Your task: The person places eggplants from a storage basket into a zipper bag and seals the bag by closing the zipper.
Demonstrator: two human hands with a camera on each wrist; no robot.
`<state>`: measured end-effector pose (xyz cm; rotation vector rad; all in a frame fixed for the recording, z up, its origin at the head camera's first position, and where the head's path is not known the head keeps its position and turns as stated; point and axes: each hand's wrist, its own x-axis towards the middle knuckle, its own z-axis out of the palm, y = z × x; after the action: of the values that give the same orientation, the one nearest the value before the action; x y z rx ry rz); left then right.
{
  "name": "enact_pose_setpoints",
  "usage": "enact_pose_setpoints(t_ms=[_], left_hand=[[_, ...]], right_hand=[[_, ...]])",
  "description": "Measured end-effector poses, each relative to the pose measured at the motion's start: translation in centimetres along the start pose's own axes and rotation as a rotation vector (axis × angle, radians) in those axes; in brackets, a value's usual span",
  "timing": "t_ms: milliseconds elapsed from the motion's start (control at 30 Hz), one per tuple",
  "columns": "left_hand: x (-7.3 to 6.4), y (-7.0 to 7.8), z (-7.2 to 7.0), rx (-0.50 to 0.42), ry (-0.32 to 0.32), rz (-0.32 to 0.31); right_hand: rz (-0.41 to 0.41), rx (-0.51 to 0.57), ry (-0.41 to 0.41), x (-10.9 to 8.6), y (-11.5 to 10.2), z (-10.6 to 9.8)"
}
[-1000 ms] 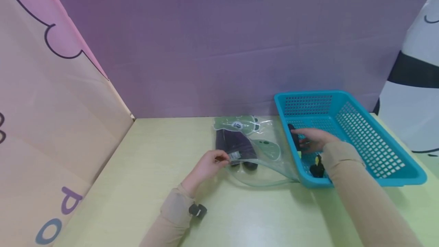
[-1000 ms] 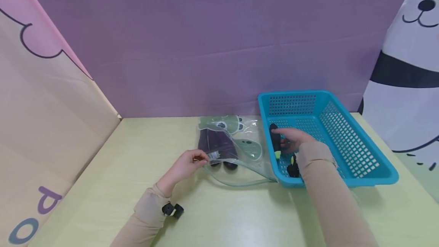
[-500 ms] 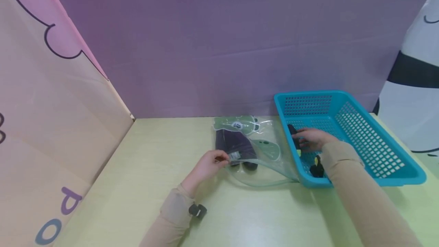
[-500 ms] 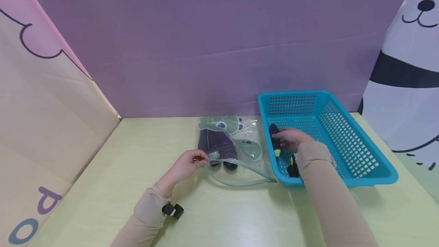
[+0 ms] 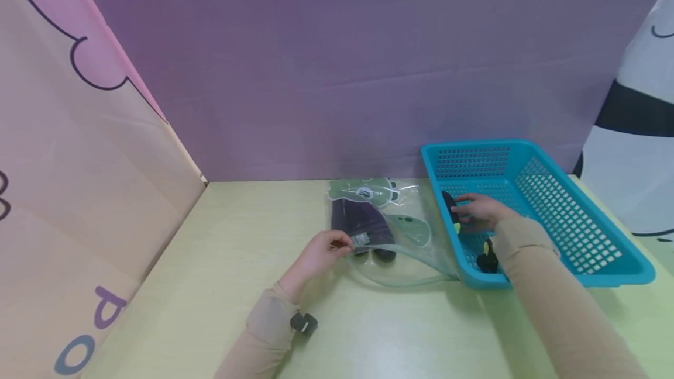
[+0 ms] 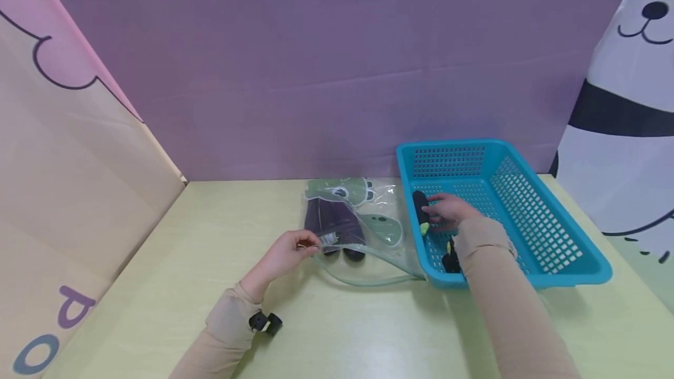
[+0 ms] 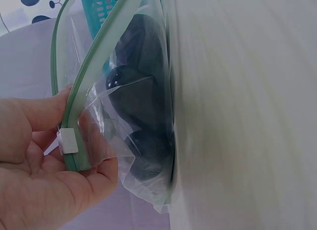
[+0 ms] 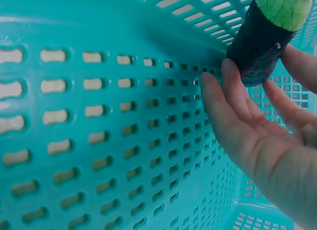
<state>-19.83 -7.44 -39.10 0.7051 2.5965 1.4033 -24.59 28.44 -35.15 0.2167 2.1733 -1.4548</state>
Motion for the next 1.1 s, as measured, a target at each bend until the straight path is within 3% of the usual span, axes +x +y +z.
enact_pose_setpoints(t_ms=[600,1100], left_hand=[[0.03,-0.16,0.11,-0.01,0.008,0.0],[0.0,0.05,0.01,-0.013,0.007,-0.006]], right_hand=[[-0.019,0.039,0.029,-0.07,-0.33,0.26],[-0.013,0.012,0.049,-0.02,-0.51,0.14]])
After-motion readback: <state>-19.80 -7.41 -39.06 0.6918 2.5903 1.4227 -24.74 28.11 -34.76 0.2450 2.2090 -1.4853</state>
